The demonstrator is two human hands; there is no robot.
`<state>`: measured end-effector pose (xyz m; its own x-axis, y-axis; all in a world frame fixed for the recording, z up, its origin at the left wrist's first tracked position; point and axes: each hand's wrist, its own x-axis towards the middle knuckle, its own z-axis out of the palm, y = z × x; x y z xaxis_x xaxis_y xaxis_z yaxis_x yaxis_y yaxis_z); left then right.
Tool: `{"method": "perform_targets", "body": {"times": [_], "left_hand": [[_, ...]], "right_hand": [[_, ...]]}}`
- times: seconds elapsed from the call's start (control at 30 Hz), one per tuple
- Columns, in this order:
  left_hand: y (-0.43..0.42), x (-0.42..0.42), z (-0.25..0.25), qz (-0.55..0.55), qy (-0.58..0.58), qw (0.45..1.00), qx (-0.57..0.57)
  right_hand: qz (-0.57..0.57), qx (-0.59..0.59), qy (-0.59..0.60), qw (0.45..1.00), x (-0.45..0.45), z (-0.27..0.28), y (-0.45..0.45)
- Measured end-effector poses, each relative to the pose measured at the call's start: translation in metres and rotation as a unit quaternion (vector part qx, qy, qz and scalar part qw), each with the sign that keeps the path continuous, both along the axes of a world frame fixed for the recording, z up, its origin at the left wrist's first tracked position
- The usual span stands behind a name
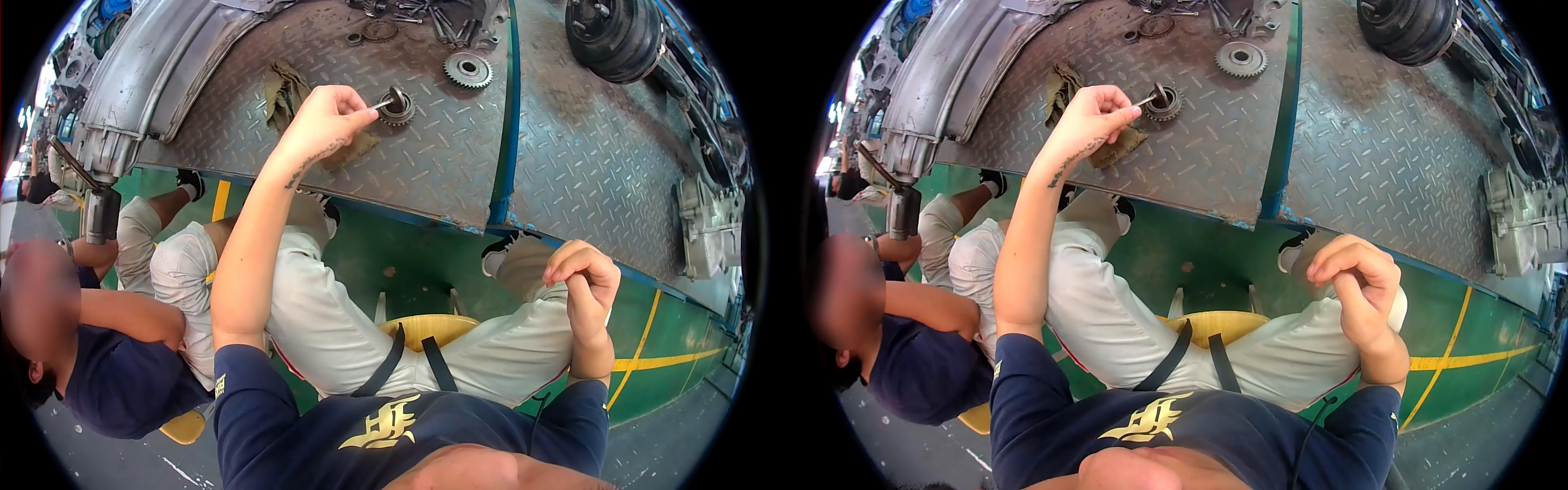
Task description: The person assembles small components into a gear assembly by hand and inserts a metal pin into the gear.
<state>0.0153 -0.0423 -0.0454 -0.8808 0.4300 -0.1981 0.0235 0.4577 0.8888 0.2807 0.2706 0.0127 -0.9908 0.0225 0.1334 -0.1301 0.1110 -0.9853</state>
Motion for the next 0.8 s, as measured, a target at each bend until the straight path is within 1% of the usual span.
{"method": "perform_targets", "body": {"times": [0.03, 0.13, 0.23, 0.33, 0.43, 0.53, 0.63, 0.73, 0.8], "left_hand": [[-0.001, -0.001, -0.003, 0.002, 0.026, 1.000, -0.002], [0.004, 0.004, 0.009, 0.016, 0.011, 1.000, -0.020], [0.006, 0.006, 0.014, 0.019, -0.023, 0.999, -0.024], [-0.004, -0.006, -0.002, -0.005, -0.089, 0.996, -0.005], [-0.006, -0.004, 0.006, -0.035, -0.069, 0.997, -0.006], [0.000, -0.002, -0.013, -0.023, 0.059, 0.998, -0.003], [0.007, 0.007, 0.012, 0.007, 0.006, 0.999, -0.036], [0.007, 0.007, 0.010, 0.007, 0.027, 0.999, -0.027], [0.006, 0.007, 0.019, 0.005, -0.036, 0.999, -0.031]], "right_hand": [[0.000, -0.001, 0.000, 1.000, 0.000, 0.000, 0.000], [-0.002, -0.001, 0.000, 1.000, 0.000, -0.001, 0.000], [-0.002, 0.001, 0.000, 1.000, 0.000, 0.000, 0.000], [-0.002, 0.001, -0.002, 1.000, 0.000, 0.000, -0.001], [-0.003, 0.003, -0.002, 1.000, 0.000, 0.000, -0.001], [-0.008, -0.002, -0.003, 1.000, 0.000, -0.001, -0.001], [-0.007, 0.000, -0.001, 1.000, 0.000, 0.000, -0.001], [-0.007, 0.000, -0.001, 1.000, 0.000, 0.000, 0.000], [-0.005, 0.000, 0.000, 1.000, 0.000, 0.000, 0.000]]}}
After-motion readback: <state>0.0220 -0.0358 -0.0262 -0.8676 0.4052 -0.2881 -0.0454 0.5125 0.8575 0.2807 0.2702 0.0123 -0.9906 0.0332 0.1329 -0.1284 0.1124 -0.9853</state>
